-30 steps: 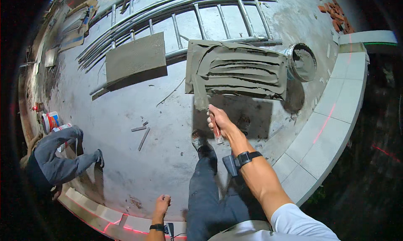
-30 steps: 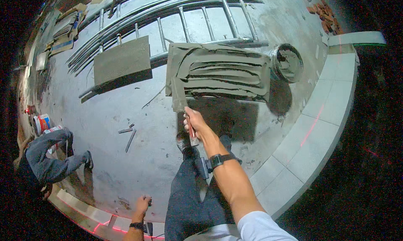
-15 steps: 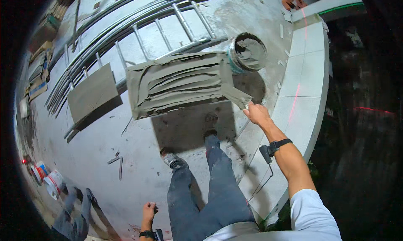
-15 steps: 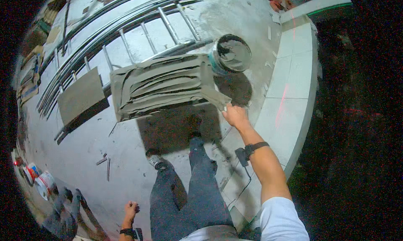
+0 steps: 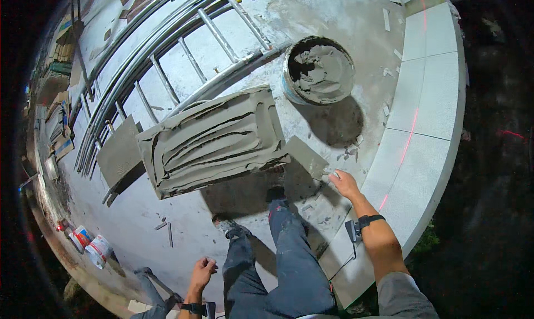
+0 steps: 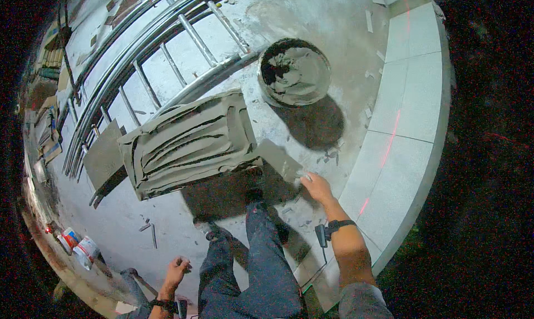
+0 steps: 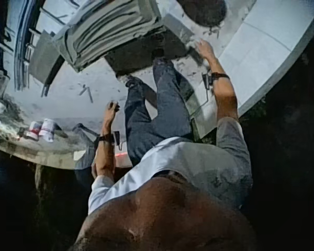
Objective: Applying mortar to a tile and installing it on a wall using a laser level.
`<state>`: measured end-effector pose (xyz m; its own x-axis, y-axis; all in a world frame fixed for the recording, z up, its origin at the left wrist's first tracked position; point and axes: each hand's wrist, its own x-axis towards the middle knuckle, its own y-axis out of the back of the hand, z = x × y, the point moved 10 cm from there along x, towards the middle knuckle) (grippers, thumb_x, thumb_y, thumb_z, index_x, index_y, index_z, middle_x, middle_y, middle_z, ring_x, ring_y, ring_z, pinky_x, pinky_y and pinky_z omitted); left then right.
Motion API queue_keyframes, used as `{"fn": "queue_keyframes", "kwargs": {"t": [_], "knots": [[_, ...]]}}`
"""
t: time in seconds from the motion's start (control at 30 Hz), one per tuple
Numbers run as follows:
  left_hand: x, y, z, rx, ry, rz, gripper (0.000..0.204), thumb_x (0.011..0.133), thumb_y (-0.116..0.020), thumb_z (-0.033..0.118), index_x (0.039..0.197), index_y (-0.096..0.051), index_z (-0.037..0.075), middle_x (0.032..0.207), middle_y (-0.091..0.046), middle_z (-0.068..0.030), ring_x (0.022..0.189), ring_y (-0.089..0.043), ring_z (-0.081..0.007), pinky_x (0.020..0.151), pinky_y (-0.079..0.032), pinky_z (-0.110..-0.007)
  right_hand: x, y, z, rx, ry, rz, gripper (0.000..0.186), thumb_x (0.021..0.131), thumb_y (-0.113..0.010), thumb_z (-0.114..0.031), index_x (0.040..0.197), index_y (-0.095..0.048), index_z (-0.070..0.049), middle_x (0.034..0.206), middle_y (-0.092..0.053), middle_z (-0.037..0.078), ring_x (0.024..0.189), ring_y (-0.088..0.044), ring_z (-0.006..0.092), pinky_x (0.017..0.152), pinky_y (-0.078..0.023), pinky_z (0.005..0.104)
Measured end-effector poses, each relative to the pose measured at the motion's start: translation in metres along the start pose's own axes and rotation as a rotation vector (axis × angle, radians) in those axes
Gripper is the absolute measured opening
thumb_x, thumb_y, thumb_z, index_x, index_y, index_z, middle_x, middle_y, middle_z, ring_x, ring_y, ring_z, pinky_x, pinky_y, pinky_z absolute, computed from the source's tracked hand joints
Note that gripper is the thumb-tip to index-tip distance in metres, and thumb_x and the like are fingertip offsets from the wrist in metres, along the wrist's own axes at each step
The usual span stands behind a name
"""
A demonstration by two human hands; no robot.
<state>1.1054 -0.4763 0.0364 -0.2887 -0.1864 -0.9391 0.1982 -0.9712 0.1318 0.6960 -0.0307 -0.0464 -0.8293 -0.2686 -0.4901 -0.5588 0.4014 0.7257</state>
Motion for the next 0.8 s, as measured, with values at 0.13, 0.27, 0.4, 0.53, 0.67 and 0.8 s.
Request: {"fn": "queue_keyframes", "kwargs": {"t": [0.13,0.27,0.4,0.53,0.67,0.8], "knots": [[-0.003,0.029,0.008,-0.079,0.055,0.066,0.02,0.09,-0.059,0.02,0.085,-0.055,0.001,0.074,-0.06,-0.0085,0.066,-0.06,-0.0162,0.06,-0.051,-0.03,0.011,0.031,0.051,0.126,-0.389,-0.07,0.05,0.088,-0.05,-0.048,0.097,-0.057,0.001,0.094,-0.065,0.022,0.084,-0.061,0.0413,0.072,-0.047,0.0482],[-0.006,0.084,0.016,-0.014,0.038,0.176,0.021,0.09,-0.059,0.02,0.082,-0.053,0.001,0.071,-0.058,-0.0085,0.065,-0.06,-0.0167,0.057,-0.05,-0.029,0.067,0.134,-0.037,-0.373,-0.128,0.01,0.031,0.083,-0.062,-0.027,0.103,-0.052,-0.006,0.092,-0.062,0.019,0.091,-0.059,0.0391,0.073,-0.047,0.0504],[0.017,0.158,0.02,0.059,0.059,0.341,0.021,0.088,-0.059,0.017,0.077,-0.05,0.003,0.07,-0.056,-0.0065,0.061,-0.055,-0.0132,0.052,-0.047,-0.029,0.118,0.151,-0.078,-0.557,0.144,0.009,0.023,0.078,-0.062,-0.012,0.099,-0.052,-0.01,0.09,-0.058,0.015,0.088,-0.058,0.0363,0.072,-0.048,0.0466],[0.052,0.197,0.068,0.022,-0.048,0.42,0.024,0.089,-0.058,0.026,0.085,-0.056,0.002,0.07,-0.055,-0.004,0.058,-0.051,-0.0119,0.051,-0.042,-0.026,0.095,0.128,-0.15,-0.323,0.334,0.341,0.042,0.082,-0.058,-0.016,0.122,-0.052,-0.006,0.111,-0.058,0.019,0.103,-0.054,0.0363,0.09,-0.043,0.0439],[0.108,0.247,0.067,-0.11,-0.017,0.48,0.037,0.092,-0.052,0.036,0.102,-0.056,0.001,0.091,-0.058,-0.0081,0.08,-0.055,-0.0171,0.068,-0.045,-0.031,0.073,-0.032,-0.095,0.21,-0.197,-0.038,0.056,0.092,-0.048,-0.037,0.129,-0.046,0.004,0.13,-0.049,0.023,0.122,-0.046,0.0329,0.102,-0.035,0.04],[0.177,0.262,0.067,-0.197,0.093,0.42,0.061,0.094,-0.043,0.048,0.132,-0.044,0.0,0.132,-0.047,-0.0183,0.121,-0.046,-0.0316,0.099,-0.039,-0.044,0.052,-0.118,-0.072,0.576,-0.503,-0.008,0.064,0.094,-0.042,-0.046,0.133,-0.042,0.005,0.133,-0.047,0.021,0.124,-0.045,0.0309,0.103,-0.034,0.0392]]}}
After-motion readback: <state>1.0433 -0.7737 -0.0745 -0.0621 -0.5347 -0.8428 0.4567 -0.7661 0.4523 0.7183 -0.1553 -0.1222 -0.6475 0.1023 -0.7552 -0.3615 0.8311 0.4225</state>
